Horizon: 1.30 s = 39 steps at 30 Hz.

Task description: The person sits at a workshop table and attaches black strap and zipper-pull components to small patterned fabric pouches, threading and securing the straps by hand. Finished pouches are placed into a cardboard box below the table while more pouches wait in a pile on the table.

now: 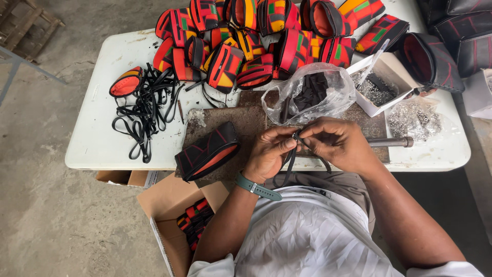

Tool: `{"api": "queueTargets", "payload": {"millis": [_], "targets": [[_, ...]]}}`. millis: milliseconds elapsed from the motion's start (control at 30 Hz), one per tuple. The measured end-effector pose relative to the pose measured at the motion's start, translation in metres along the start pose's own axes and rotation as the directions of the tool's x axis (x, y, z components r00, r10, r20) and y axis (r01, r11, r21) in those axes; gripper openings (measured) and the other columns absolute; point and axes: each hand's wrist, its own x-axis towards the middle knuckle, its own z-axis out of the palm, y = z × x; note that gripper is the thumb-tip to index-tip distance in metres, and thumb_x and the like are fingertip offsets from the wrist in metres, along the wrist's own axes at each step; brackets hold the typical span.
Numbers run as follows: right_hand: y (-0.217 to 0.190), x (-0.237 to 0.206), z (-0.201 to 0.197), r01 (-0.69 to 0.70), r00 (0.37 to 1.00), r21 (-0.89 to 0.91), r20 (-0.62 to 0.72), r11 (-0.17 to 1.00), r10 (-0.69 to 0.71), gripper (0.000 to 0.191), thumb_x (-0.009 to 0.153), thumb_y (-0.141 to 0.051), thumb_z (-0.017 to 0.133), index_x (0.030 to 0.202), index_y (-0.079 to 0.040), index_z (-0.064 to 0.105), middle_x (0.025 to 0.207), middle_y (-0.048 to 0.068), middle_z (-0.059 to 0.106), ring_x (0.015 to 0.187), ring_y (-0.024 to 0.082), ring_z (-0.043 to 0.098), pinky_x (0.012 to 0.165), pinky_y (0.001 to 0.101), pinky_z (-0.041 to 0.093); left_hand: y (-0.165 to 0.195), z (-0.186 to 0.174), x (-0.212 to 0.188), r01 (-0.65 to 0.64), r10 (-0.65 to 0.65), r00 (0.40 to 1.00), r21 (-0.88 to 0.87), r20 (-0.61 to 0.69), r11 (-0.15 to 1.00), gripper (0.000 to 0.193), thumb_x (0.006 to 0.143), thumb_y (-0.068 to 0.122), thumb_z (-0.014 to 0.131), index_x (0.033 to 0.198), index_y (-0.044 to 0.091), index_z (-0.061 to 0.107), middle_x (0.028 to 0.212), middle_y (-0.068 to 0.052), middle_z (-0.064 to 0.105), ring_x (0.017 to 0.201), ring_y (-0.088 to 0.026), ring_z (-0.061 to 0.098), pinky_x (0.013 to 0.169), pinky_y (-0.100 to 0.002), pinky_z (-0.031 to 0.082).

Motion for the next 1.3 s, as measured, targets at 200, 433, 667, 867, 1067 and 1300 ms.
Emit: {"api": "queueTargets", "payload": {"millis": [200, 433, 667, 867, 1067, 1300], "targets": [[0.011, 0.0, 0.006, 0.168, 0.982, -0.044, -0.083, 0.985, -0.171, 0.02, 0.083, 0.005, 0.08, 0.102, 0.003, 0.075, 0.107, 0.007, 0.071, 0.099, 0.013, 0.07, 0.083, 0.0259, 0.058, -0.003, 0.007, 0.002, -0.047, 0.048, 0.997, 0.014, -0.053, 0.999, 0.027, 0.095, -0.003, 0.073, 0.122, 0.001, 0.069, 0.117, -0.012, 0.074, 0.107, -0.018, 0.071, 0.097, -0.032, 0.056], [0.014, -0.011, -0.001, 0.19, 0.981, 0.064, -0.039, 0.98, -0.188, 0.017, 0.082, 0.004, 0.079, 0.099, 0.0, 0.077, 0.103, 0.006, 0.075, 0.091, 0.015, 0.074, 0.089, 0.0305, 0.058, -0.001, 0.017, -0.008, -0.048, 0.047, 0.998, 0.025, 0.036, 0.999, 0.025, 0.096, -0.002, 0.072, 0.12, 0.0, 0.067, 0.113, -0.013, 0.073, 0.099, -0.02, 0.072, 0.094, -0.036, 0.057], [-0.005, -0.025, -0.005, 0.209, 0.978, -0.042, 0.01, 0.977, -0.208, 0.011, 0.083, -0.002, 0.081, 0.094, -0.002, 0.078, 0.093, 0.006, 0.077, 0.089, 0.016, 0.072, 0.082, 0.0314, 0.057, 0.003, 0.013, -0.018, 0.045, -0.046, 0.999, 0.046, 0.02, 0.998, 0.022, 0.093, 0.001, 0.076, 0.115, -0.002, 0.07, 0.102, -0.012, 0.074, 0.093, -0.02, 0.072, 0.088, -0.033, 0.058], [-0.019, -0.036, -0.004, 0.294, 0.955, -0.013, 0.04, 0.956, -0.293, 0.011, 0.082, -0.003, 0.084, 0.089, -0.003, 0.076, 0.092, 0.006, 0.075, 0.088, 0.016, 0.072, 0.079, 0.0309, 0.057, 0.015, 0.027, -0.025, 0.05, -0.062, 0.99, 0.095, 0.128, 0.994, 0.025, 0.087, -0.002, 0.082, 0.11, 0.001, 0.072, 0.105, -0.006, 0.07, 0.097, -0.013, 0.066, 0.088, -0.028, 0.054], [-0.019, -0.046, 0.001, 0.278, 0.959, 0.113, 0.029, 0.954, -0.283, 0.011, 0.083, -0.001, 0.084, 0.086, -0.003, 0.074, 0.092, 0.008, 0.073, 0.086, 0.016, 0.07, 0.077, 0.0301, 0.057, 0.034, 0.049, -0.031, 0.005, -0.057, 0.966, 0.2, 0.253, 0.98, 0.021, 0.09, -0.004, 0.082, 0.107, 0.002, 0.072, 0.105, -0.005, 0.069, 0.098, -0.013, 0.066, 0.088, -0.027, 0.054], [-0.015, -0.05, 0.006, 0.254, 0.963, 0.16, 0.05, 0.954, -0.264, 0.011, 0.087, 0.002, 0.079, 0.089, -0.002, 0.069, 0.097, 0.007, 0.069, 0.091, 0.016, 0.065, 0.079, 0.0299, 0.054, 0.047, 0.061, -0.035, -0.077, -0.037, 0.975, 0.486, 0.221, 0.871, 0.014, 0.088, -0.002, 0.082, 0.098, -0.001, 0.073, 0.098, -0.006, 0.072, 0.09, -0.01, 0.067, 0.076, -0.024, 0.055]]}}
